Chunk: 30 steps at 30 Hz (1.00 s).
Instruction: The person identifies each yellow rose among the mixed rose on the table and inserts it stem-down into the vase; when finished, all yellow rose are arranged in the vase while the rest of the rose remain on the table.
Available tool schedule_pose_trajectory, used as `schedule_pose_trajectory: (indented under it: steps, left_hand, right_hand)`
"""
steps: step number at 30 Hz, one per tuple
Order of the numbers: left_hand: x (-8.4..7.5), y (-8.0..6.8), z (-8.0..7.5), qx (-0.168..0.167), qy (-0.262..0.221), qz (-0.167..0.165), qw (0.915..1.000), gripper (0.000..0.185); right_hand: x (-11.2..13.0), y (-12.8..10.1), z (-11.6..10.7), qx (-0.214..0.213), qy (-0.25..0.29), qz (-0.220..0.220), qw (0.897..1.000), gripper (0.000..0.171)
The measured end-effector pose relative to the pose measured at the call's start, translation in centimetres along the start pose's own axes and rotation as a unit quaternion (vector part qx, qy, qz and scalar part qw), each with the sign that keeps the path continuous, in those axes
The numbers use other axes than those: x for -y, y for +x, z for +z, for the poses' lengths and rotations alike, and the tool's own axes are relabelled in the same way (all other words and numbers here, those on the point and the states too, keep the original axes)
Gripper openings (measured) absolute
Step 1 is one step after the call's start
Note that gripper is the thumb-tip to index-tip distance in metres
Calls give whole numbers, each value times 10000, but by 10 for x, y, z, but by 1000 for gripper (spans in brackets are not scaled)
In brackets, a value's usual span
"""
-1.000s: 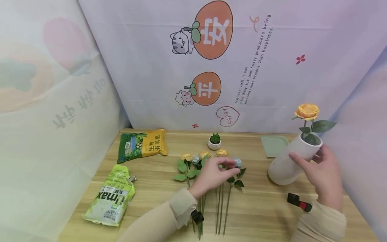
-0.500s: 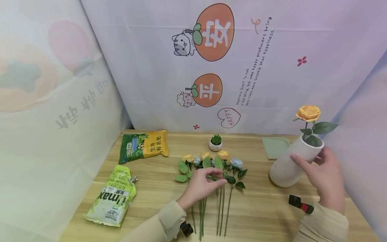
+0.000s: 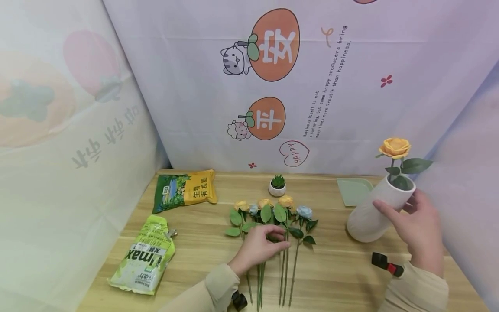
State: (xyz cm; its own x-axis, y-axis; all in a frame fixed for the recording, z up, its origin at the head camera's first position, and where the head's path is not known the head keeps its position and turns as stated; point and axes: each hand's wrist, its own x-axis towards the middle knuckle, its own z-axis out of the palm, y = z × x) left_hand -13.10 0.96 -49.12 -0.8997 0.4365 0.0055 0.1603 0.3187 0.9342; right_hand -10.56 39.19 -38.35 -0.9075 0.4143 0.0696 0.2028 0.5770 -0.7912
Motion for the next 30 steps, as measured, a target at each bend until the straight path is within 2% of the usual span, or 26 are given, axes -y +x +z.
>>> schedule_pose_trajectory:
  steps: [12, 30]
  left_hand:
    - [5, 6, 6, -58, 351, -67, 9993, 36]
    - [5, 13, 16, -138, 108, -125, 9998, 21]
  right_hand:
    - [-1, 2, -1, 20, -28, 15, 10000, 100]
    - [2, -1, -1, 34, -75, -22, 10000, 100]
